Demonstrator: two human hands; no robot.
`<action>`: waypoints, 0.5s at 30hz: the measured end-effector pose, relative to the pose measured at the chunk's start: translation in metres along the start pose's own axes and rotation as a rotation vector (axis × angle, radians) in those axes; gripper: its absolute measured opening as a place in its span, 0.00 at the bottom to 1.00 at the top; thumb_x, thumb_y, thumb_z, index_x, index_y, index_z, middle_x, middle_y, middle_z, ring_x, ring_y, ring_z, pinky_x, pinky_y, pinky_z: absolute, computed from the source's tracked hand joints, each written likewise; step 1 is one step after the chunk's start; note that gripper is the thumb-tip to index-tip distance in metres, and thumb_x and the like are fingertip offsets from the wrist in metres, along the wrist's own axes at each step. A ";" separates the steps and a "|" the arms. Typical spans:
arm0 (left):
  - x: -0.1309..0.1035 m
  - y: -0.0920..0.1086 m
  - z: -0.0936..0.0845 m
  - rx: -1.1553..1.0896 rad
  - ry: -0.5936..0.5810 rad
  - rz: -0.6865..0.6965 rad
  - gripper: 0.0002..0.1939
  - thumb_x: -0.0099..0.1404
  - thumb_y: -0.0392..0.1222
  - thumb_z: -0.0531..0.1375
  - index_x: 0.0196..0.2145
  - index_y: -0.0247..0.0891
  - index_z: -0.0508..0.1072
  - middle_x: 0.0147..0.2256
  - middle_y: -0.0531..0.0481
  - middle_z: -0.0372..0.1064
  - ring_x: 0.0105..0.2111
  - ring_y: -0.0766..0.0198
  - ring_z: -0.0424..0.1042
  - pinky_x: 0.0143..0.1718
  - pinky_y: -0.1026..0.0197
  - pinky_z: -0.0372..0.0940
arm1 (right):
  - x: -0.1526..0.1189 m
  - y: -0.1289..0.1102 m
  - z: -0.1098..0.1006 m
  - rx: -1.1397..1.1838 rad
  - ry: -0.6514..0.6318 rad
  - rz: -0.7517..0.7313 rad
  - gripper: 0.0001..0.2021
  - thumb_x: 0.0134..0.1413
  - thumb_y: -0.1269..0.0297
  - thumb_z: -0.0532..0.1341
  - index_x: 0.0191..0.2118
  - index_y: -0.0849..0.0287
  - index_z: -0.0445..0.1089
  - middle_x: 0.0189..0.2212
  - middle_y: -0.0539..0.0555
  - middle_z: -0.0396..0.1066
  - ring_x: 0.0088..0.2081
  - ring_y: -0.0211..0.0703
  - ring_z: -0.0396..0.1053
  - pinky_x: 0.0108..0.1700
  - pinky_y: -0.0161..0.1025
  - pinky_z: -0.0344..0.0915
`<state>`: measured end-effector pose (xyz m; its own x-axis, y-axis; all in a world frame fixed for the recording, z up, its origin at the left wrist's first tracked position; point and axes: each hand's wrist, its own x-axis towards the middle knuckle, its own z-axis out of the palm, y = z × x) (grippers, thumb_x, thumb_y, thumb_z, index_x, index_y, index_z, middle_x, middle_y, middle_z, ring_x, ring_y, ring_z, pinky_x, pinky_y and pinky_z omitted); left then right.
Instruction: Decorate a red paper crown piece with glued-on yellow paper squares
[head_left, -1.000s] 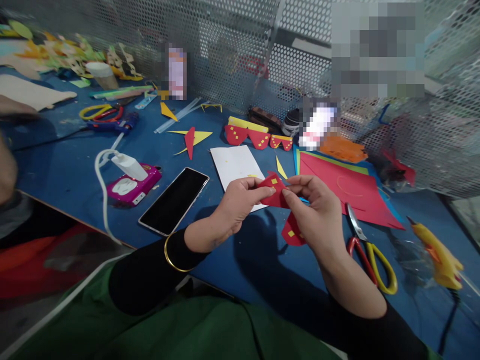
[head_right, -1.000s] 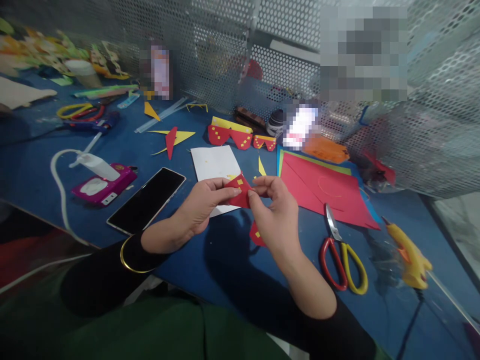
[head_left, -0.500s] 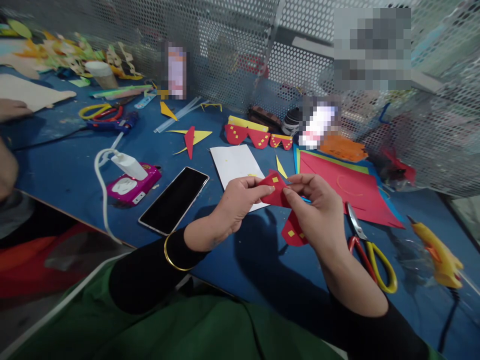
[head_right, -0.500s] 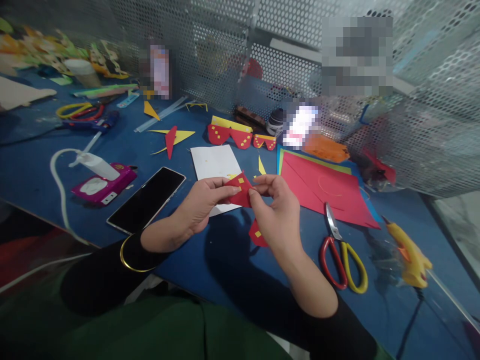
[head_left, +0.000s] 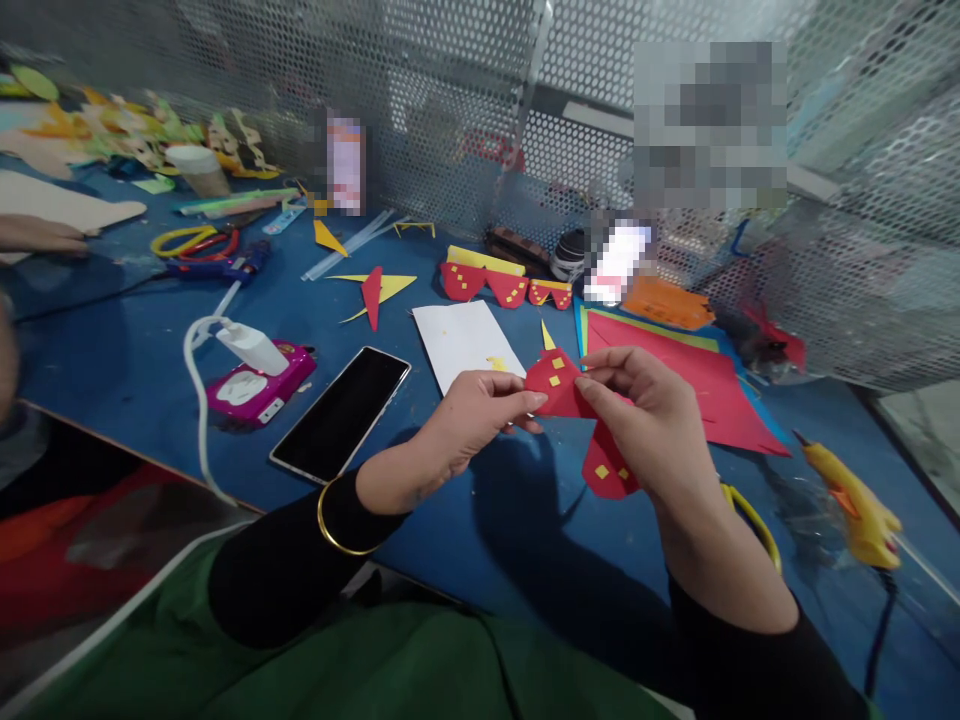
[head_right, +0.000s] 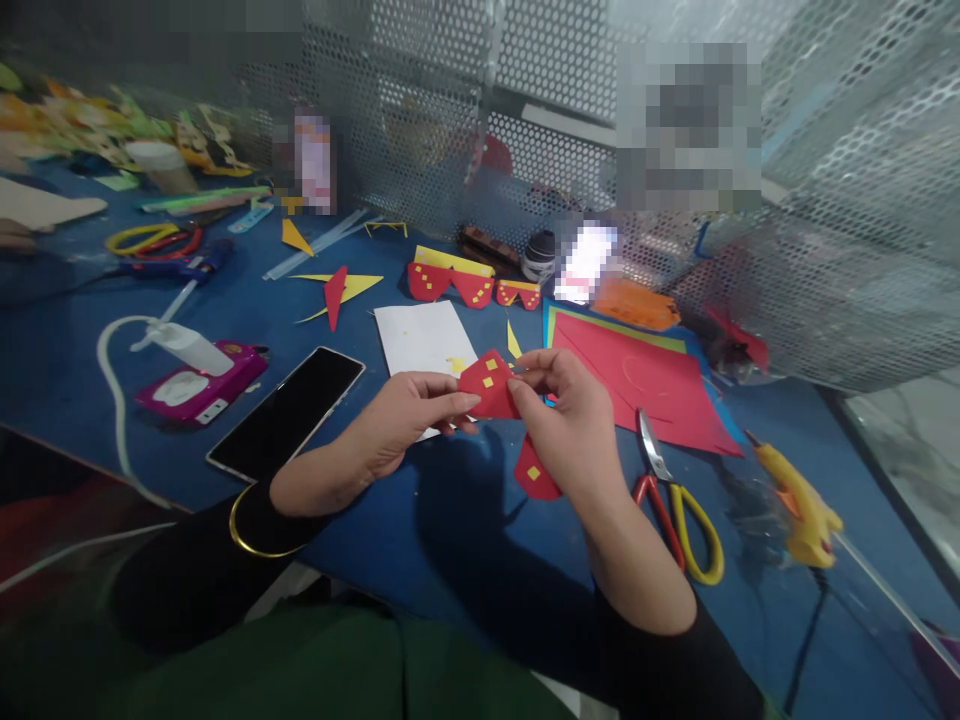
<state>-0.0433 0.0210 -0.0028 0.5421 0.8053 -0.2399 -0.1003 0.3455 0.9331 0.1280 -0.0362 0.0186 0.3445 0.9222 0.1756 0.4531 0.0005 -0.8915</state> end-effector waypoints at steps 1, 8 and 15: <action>-0.001 0.001 0.000 0.014 -0.011 0.001 0.07 0.54 0.41 0.69 0.25 0.35 0.77 0.23 0.52 0.73 0.25 0.67 0.73 0.29 0.64 0.57 | 0.000 0.000 -0.001 -0.011 -0.018 0.004 0.11 0.53 0.60 0.65 0.41 0.56 0.71 0.30 0.51 0.75 0.32 0.43 0.73 0.35 0.42 0.67; 0.000 0.002 0.000 0.047 0.006 -0.018 0.05 0.57 0.38 0.67 0.25 0.36 0.78 0.23 0.49 0.75 0.23 0.66 0.73 0.25 0.64 0.56 | 0.001 -0.011 -0.019 -0.230 0.071 -0.156 0.12 0.56 0.55 0.64 0.42 0.55 0.73 0.38 0.56 0.80 0.42 0.51 0.77 0.44 0.49 0.69; 0.002 0.004 0.000 -0.119 0.144 -0.048 0.04 0.57 0.39 0.70 0.30 0.36 0.80 0.34 0.44 0.80 0.28 0.66 0.76 0.28 0.64 0.61 | -0.037 0.019 -0.117 -0.731 0.648 0.208 0.07 0.55 0.49 0.62 0.34 0.44 0.71 0.35 0.62 0.77 0.44 0.61 0.75 0.43 0.56 0.61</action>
<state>-0.0423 0.0240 0.0001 0.4248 0.8441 -0.3272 -0.1799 0.4329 0.8833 0.2203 -0.1158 0.0439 0.7580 0.4877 0.4331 0.6522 -0.5760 -0.4928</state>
